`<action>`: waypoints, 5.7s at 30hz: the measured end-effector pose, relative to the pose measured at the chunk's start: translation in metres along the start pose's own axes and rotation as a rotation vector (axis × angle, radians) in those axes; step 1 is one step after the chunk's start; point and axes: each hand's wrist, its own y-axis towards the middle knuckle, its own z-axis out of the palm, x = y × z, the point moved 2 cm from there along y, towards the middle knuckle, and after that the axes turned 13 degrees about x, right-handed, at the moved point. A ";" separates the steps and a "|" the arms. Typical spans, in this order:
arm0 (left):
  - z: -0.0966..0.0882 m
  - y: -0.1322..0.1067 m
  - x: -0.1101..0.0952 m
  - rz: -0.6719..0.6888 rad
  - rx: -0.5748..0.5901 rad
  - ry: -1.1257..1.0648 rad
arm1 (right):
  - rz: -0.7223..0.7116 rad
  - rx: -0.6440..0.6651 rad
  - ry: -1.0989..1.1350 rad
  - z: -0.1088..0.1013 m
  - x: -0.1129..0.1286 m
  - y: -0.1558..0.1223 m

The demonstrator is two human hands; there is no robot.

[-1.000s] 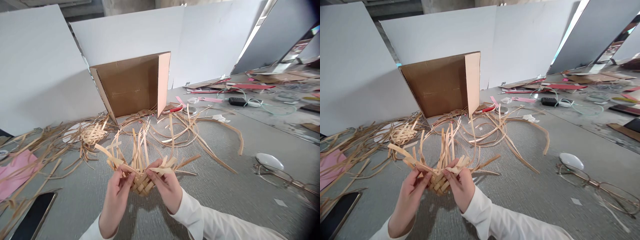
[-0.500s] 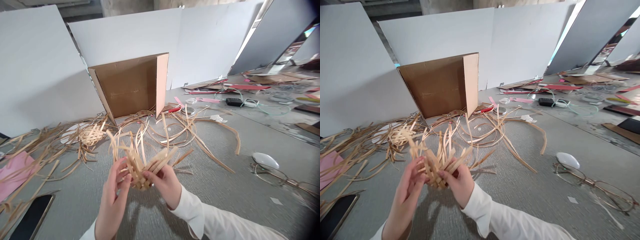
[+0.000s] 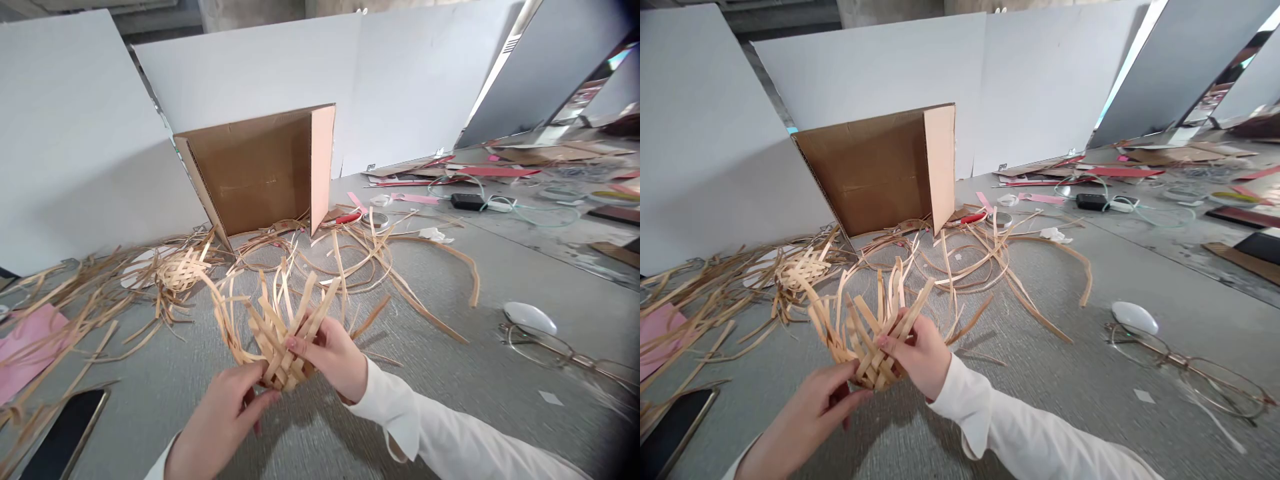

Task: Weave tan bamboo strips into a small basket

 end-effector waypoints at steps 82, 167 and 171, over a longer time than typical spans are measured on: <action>0.022 -0.008 0.022 0.017 -0.445 -0.563 | -0.082 -0.060 -0.207 0.017 -0.019 -0.012; 0.025 0.000 0.011 -0.041 -0.458 -0.992 | -0.177 -0.065 -0.334 0.020 -0.032 -0.017; 0.025 0.000 0.009 -0.054 -0.462 -1.020 | -0.183 -0.062 -0.313 0.020 -0.035 -0.017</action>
